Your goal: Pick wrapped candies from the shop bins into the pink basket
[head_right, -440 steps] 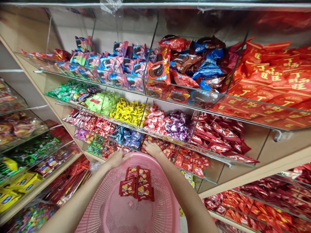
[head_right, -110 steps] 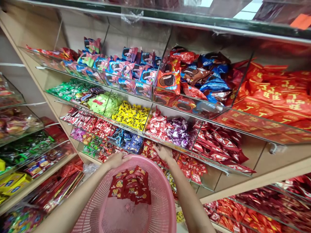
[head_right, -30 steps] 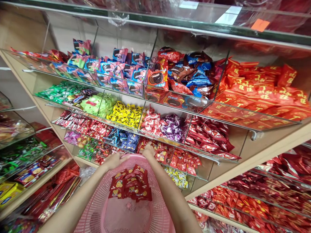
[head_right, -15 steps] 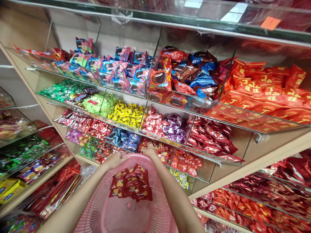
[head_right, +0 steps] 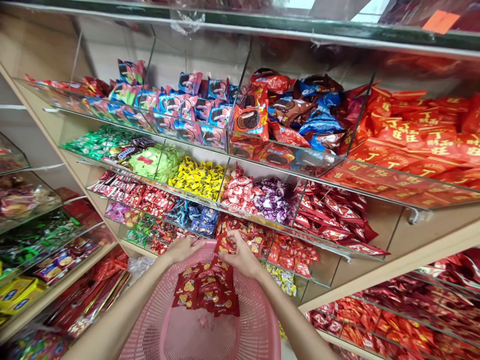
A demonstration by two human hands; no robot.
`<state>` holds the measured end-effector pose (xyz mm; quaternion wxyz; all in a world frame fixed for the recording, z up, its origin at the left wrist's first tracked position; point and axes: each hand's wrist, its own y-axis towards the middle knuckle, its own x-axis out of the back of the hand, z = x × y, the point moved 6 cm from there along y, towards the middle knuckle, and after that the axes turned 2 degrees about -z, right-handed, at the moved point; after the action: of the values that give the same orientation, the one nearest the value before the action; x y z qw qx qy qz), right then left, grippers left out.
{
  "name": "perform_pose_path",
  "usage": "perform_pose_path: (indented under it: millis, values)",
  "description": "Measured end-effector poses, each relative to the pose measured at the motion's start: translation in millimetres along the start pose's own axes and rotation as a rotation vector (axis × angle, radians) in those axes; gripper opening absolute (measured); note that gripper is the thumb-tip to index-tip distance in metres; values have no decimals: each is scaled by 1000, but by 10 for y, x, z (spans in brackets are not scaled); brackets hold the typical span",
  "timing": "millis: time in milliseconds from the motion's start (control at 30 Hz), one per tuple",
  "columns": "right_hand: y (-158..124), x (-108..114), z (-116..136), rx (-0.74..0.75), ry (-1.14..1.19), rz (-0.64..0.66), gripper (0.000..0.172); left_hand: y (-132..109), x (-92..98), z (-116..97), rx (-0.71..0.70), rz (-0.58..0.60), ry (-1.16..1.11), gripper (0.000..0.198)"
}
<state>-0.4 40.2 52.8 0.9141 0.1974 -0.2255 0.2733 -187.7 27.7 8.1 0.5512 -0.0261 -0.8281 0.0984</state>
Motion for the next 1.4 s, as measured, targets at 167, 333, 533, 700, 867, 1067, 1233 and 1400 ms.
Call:
perform_pose_path:
  millis: [167, 333, 533, 700, 867, 1067, 1233, 1400]
  values:
    - [-45, -337, 213, 241, -450, 215, 40, 59, -20, -55, 0, 13, -1, 78]
    - [-21, -652, 66, 479, -1003, 199, 26, 79, -27, -73, 6, 5, 5, 80]
    - [-56, -738, -18, 503, -1048, 169, 32, 79, -42, -79, 17, -2, 8, 80]
    - [-30, -722, -13, 426, -1090, 116, 29, 92, -48, -97, 15, -12, 10, 79]
    - [17, -668, -50, 340, -1147, 64, 38, 89, -29, -132, -1, -7, 5, 78]
    - [-2, -483, 25, 310, -1072, 40, 46, 84, -1, -139, 6, -15, 9, 80]
    - [-129, -225, 111, 267, -955, 0, 39, 92, 12, -140, 6, -14, 13, 79]
    - [-339, -290, 155, 332, -936, 92, 41, 116, -11, -161, 10, -5, -1, 80]
